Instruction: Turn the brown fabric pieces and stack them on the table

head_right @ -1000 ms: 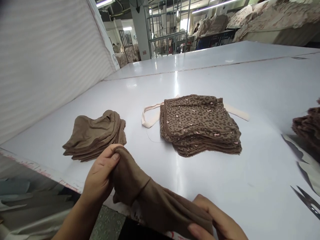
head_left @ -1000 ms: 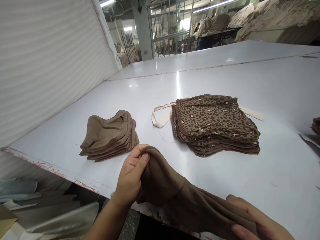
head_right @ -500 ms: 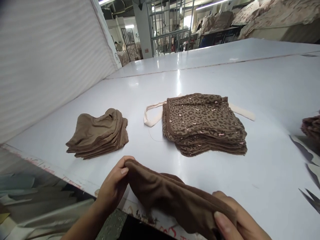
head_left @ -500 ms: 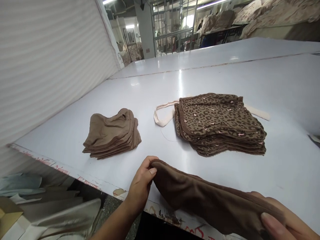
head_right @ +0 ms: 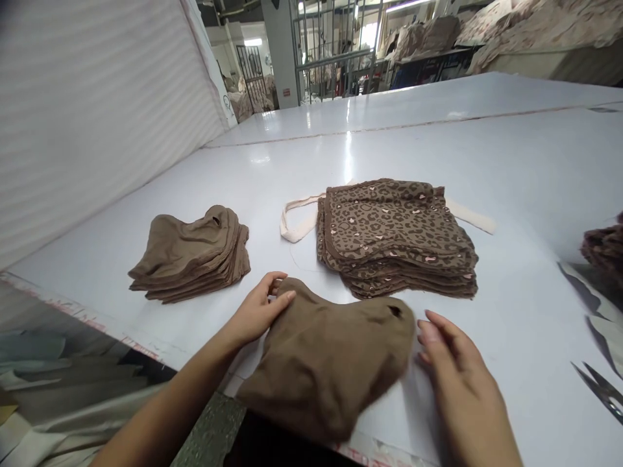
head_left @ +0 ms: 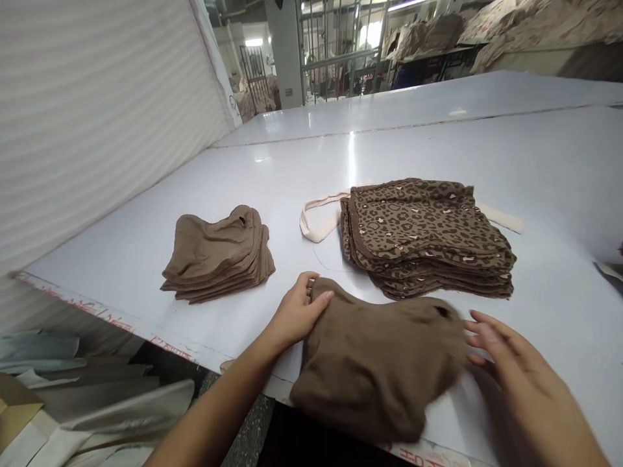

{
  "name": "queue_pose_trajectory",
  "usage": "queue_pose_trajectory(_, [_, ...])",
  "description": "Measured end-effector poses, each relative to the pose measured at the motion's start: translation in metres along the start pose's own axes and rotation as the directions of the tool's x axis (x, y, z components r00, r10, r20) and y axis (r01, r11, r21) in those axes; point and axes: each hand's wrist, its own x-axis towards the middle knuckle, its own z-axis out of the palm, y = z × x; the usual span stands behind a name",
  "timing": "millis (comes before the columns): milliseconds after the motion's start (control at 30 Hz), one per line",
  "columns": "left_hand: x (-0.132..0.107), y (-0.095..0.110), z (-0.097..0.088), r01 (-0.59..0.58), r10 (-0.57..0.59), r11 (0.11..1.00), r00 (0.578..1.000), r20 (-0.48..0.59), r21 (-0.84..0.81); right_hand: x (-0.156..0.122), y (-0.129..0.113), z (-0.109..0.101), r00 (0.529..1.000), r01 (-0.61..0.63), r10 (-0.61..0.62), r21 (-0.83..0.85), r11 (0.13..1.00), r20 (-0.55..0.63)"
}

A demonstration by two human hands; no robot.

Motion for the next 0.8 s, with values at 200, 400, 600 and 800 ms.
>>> queue_pose_trajectory(200, [-0.028, -0.031, -0.004, 0.034, -0.021, 0.956, 0.999, -0.047, 0.292, -0.015, 0.014, 0.002, 0.972, 0.13, -0.053, -0.335, 0.933, 0.23])
queue_pose_trajectory(400, [-0.05, -0.023, 0.012, 0.005, -0.051, 0.793, 0.997, 0.058, 0.609, -0.03, -0.002, 0.03, 0.774, 0.617, -0.507, -0.273, 0.738, 0.379])
queue_pose_trajectory(600, [-0.035, -0.03, 0.022, 0.038, -0.056, 0.702, 0.998, 0.001, 0.711, -0.028, -0.006, 0.06, 0.749, 0.658, -0.545, -0.328, 0.678, 0.377])
queue_pose_trajectory(800, [-0.029, -0.035, 0.014, 0.029, -0.051, 0.717, 0.999, 0.01, 0.697, -0.043, 0.015, 0.006, 0.664, 0.738, -0.669, -0.146, 0.659, 0.333])
